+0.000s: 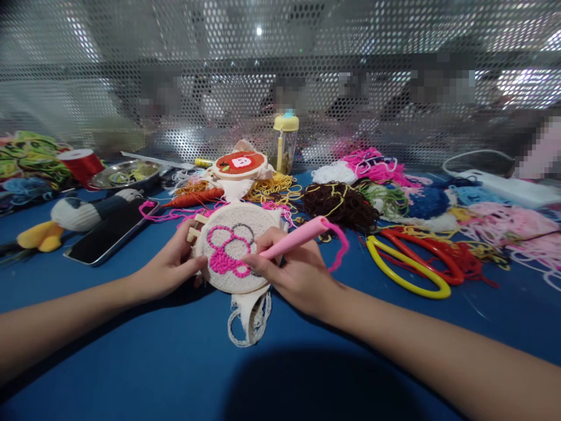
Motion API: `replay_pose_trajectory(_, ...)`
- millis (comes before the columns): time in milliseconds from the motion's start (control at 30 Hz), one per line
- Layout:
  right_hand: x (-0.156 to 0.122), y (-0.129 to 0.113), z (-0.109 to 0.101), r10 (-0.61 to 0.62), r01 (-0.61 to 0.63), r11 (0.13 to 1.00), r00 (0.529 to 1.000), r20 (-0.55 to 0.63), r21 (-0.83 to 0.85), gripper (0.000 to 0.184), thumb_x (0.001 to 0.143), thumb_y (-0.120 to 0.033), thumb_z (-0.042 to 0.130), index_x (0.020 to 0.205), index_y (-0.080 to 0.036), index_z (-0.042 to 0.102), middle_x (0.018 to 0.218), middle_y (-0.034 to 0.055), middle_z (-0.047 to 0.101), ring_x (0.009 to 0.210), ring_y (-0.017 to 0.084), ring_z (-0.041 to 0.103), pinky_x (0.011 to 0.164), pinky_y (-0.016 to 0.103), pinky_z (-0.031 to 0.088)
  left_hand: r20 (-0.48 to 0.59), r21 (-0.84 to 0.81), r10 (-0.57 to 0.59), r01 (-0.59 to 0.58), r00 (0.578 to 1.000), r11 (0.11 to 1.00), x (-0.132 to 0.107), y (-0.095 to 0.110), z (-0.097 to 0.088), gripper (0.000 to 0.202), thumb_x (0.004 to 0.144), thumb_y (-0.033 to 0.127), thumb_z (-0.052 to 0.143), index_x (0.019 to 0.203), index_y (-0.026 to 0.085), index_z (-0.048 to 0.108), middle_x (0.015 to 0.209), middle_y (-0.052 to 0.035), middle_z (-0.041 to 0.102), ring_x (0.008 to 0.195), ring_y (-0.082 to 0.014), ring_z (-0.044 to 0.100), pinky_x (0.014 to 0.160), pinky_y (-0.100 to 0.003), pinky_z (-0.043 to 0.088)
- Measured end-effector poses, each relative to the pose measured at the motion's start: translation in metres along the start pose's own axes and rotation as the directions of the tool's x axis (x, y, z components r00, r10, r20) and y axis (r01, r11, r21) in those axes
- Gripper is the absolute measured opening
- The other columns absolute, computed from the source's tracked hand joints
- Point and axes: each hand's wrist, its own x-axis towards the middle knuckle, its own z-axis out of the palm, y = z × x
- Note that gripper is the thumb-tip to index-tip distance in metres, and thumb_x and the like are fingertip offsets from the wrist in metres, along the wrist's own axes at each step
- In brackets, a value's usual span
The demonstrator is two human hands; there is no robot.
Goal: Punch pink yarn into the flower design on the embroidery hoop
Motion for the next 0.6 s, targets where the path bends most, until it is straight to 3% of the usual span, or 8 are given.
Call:
replay_pose_trajectory(200,0.0007,-0.0052,-0.0003,-0.021,0.029,0.997,0.993,0.119,-0.065,0.028,0.082,-0.038,0.044,0.063,-0.018,0.049,0.060,0.0008,0.056,0.062,0.012,0.058,0.050,0.020,0.044,0.014,0.010,0.009,-0.009,1.000,1.000,-0.0016,0.0015,0.0016,0.037,0.079,0.019,0.043,0.109,0.023,0.024,0.078,0.0012,0.043,0.051,-0.0059,0.047,0.040,-0.018,0.043)
replay_pose_trajectory(433,-0.0033,-0.0034,-0.0001,-0.077,0.093,0.989,0.988,0.132,-0.114,0.025,0.080,-0.037,0.048,0.063,-0.018,0.051,0.058,0.0001,0.054,0.069,0.014,0.058,0.065,0.024,0.046,0.008,0.022,0.037,-0.037,0.999,0.999,-0.0030,0.0023,0.0029,0.033,0.079,0.022,0.045,0.107,0.022,0.025,0.081,0.0009,0.042,0.049,-0.0038,0.044,0.040,-0.016,0.043)
replay_pose_trajectory(600,-0.0008,-0.0026,0.0039,-0.191,0.207,0.971,0.972,0.136,-0.115,0.024,0.080,-0.034,0.048,0.063,-0.018,0.050,0.055,-0.0012,0.052,0.065,0.012,0.055,0.068,0.025,0.045,0.014,0.031,0.036,-0.036,0.999,0.999,-0.0030,0.0023,0.0026,0.033,0.080,0.022,0.044,0.106,0.022,0.024,0.079,0.0018,0.041,0.046,-0.0032,0.043,0.038,-0.016,0.042)
